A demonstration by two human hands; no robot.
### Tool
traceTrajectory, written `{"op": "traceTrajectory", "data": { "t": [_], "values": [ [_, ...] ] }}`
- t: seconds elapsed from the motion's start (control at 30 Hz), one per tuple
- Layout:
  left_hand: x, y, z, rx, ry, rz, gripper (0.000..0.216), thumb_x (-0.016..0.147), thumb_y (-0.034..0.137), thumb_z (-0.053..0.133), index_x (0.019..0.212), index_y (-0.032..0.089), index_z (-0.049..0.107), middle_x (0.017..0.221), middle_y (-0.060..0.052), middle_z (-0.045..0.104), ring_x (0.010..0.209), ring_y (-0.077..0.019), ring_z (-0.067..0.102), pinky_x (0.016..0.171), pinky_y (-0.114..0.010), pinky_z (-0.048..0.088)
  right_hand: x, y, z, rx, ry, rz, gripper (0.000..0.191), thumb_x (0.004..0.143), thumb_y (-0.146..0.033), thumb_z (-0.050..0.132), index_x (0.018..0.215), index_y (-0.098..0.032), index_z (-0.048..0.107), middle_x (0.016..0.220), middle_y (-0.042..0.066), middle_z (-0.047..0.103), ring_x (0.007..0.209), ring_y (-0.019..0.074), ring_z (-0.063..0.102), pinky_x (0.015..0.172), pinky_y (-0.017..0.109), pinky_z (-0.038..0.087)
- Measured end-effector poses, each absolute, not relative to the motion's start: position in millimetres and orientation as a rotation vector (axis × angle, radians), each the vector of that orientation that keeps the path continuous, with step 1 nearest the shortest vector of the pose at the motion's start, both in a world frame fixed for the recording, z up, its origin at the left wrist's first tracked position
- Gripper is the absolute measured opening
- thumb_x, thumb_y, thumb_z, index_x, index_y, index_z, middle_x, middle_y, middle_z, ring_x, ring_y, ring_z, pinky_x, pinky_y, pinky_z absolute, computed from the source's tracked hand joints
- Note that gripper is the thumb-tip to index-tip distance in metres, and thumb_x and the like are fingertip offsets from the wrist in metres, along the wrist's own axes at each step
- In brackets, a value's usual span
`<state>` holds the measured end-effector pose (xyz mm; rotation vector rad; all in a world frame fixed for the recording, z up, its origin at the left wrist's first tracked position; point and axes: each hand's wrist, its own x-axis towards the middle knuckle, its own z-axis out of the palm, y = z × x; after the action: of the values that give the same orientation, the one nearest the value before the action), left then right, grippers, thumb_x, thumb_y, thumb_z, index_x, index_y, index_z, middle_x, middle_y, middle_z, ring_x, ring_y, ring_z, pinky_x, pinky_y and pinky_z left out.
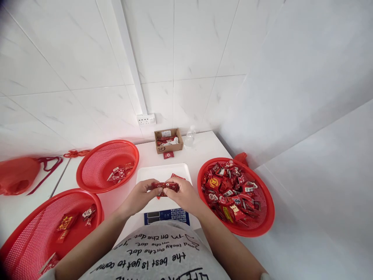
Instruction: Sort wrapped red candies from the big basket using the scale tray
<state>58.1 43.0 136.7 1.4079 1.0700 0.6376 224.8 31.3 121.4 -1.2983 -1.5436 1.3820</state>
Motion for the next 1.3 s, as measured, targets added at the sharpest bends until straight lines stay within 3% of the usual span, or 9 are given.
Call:
{"op": "traceTrajectory", "data": {
  "t": [0.53,1.0,1.3],
  "values": [
    [60.2,35.9,124.1,1.685,1.209,0.590,0.015,0.077,0.023,0.049,0.073,0.020,0.063,0.071,0.001,0.064,0.070,-0.0153,0.056,0.064,-0.024,0.040,225.3,26.3,104.8,-1.407,-1.718,1.187,0.012,0.075,-0.021,0.051,0.075,-0.018,0.062,0.073,0.001,0.060,0.066,0.0129,0.055,0.059,0.023,0.043],
    [83.9,29.0,124.6,1.648,1.193,0.559,0.016,0.077,0.021,0.047,0.078,0.017,0.063,0.075,0.000,0.064,0.073,-0.0146,0.057,0.066,-0.023,0.043,244.4,21.6,99.1,-1.325,-1.688,1.211,0.013,0.073,-0.017,0.049,0.061,-0.017,0.054,0.061,-0.002,0.052,0.057,0.0111,0.049,0.051,0.021,0.037],
    [119.7,32.1,112.6,1.680,1.264,0.515,0.020,0.082,0.026,0.044,0.081,0.018,0.061,0.075,0.000,0.064,0.071,-0.0147,0.055,0.063,-0.024,0.041,283.2,31.2,94.8,-1.334,-1.644,1.409,0.015,0.074,-0.020,0.047,0.077,-0.016,0.061,0.073,0.001,0.063,0.067,0.0144,0.057,0.060,0.024,0.044]
  ]
}}
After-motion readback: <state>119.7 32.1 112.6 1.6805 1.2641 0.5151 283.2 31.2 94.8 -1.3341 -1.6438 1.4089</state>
